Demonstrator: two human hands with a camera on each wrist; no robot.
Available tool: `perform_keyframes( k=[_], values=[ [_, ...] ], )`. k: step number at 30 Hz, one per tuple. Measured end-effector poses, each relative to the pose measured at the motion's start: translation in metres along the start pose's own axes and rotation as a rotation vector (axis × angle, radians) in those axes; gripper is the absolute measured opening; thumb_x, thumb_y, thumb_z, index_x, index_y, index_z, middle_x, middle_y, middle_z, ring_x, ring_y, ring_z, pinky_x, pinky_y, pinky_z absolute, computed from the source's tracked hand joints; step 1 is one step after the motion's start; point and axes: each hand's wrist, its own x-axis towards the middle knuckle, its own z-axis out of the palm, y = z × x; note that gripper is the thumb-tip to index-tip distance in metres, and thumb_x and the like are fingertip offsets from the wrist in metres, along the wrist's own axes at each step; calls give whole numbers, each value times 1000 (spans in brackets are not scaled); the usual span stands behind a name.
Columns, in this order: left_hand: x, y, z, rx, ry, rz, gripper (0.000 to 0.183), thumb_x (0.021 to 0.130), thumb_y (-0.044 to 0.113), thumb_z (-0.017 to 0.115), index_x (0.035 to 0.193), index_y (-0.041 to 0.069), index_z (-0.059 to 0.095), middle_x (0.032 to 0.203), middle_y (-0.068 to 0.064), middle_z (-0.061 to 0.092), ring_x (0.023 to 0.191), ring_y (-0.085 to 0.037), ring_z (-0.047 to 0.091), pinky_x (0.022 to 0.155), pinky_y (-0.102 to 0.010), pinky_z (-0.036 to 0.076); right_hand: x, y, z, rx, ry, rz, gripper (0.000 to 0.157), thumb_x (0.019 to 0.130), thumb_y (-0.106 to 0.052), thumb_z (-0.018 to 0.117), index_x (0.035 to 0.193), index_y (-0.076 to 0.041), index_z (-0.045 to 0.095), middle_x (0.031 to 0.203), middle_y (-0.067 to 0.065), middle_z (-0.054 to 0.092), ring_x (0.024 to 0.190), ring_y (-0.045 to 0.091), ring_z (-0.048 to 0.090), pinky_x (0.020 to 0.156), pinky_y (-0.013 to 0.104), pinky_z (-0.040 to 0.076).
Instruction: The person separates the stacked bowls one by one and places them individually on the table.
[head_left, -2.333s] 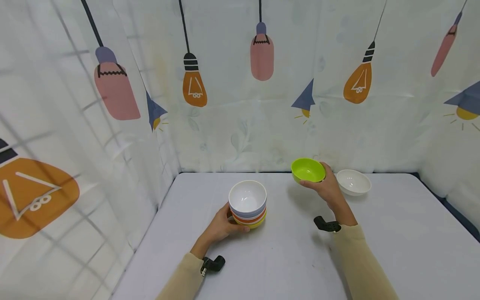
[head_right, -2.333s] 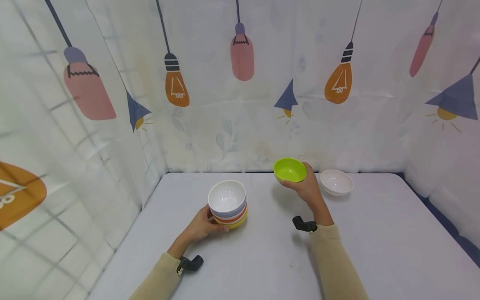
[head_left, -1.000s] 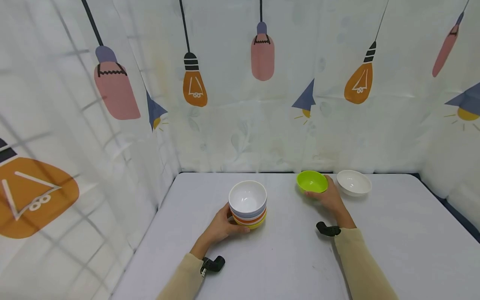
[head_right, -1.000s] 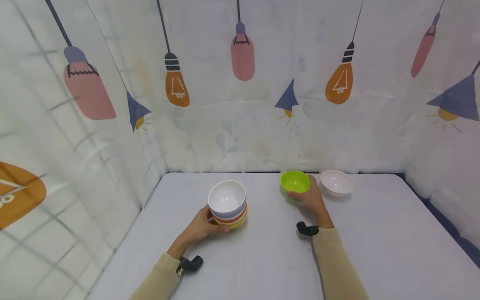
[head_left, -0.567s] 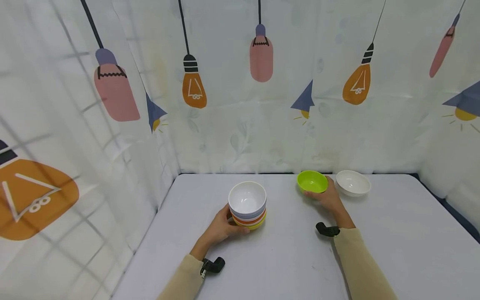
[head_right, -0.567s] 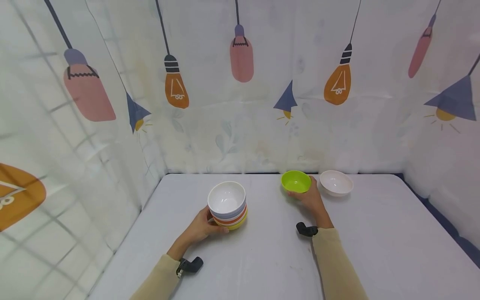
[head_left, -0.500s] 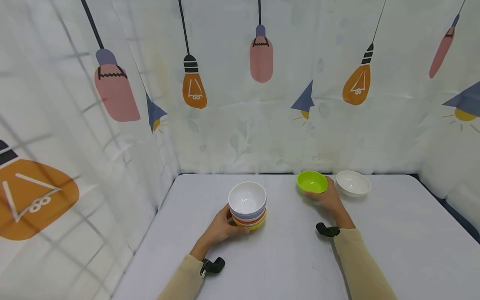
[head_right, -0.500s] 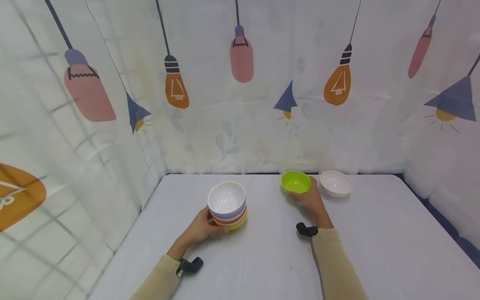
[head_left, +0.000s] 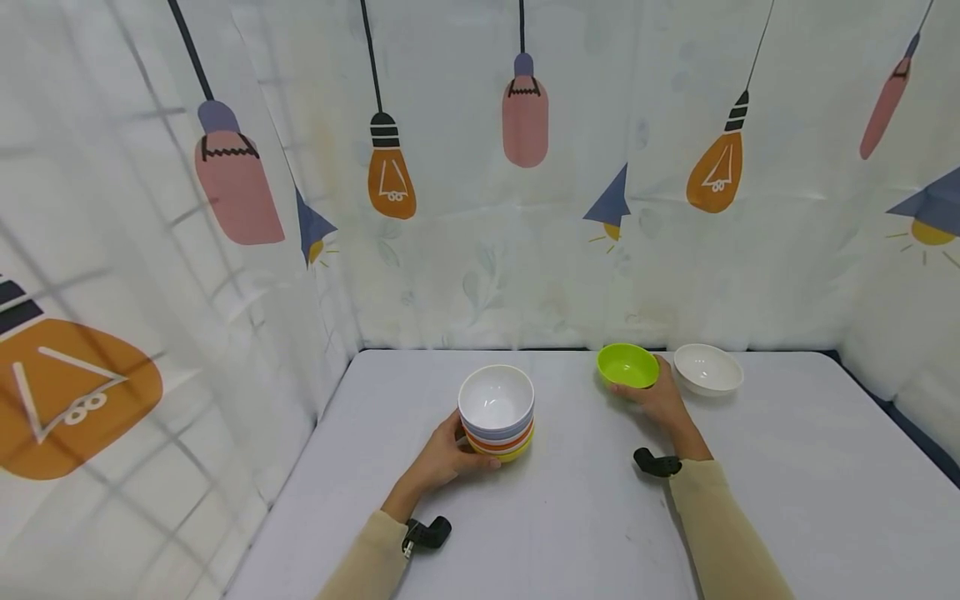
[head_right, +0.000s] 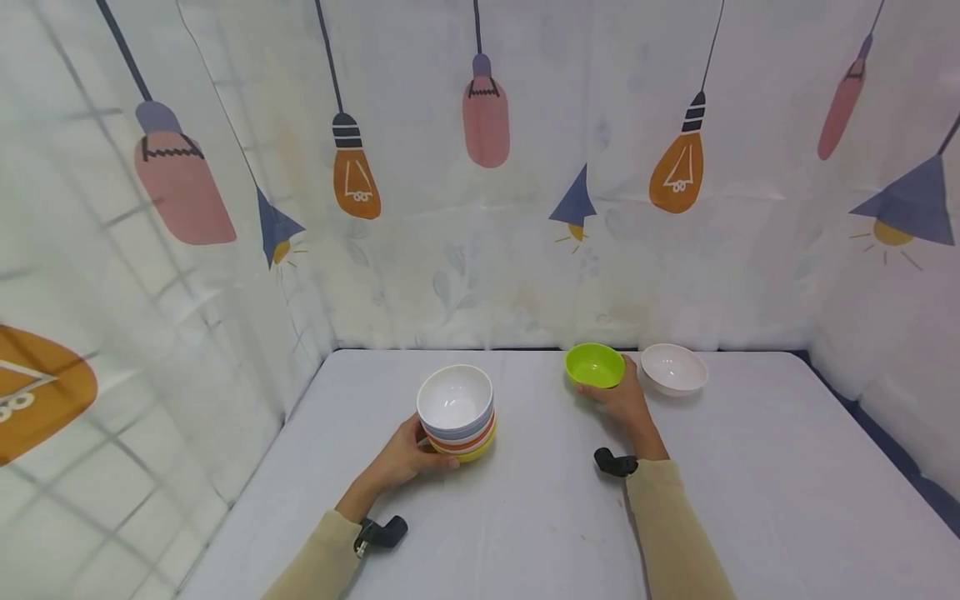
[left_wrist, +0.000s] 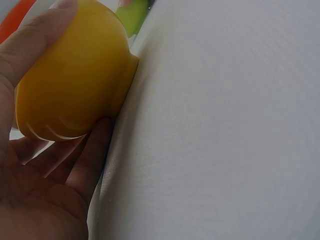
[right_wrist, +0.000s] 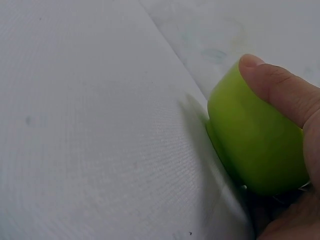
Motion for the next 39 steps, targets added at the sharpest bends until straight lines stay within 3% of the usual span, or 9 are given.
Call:
perform_keyframes(
  k=[39],
  values=[
    [1, 0, 0, 11, -1, -8, 93, 61, 30, 92, 138, 41, 39, 133, 12, 55, 124, -14, 52, 106, -39, 41, -1, 0, 1, 30, 40, -21, 117, 71, -39, 85, 152, -6, 8, 147, 21, 29, 129, 38, 36, 112, 53, 32]
  ],
)
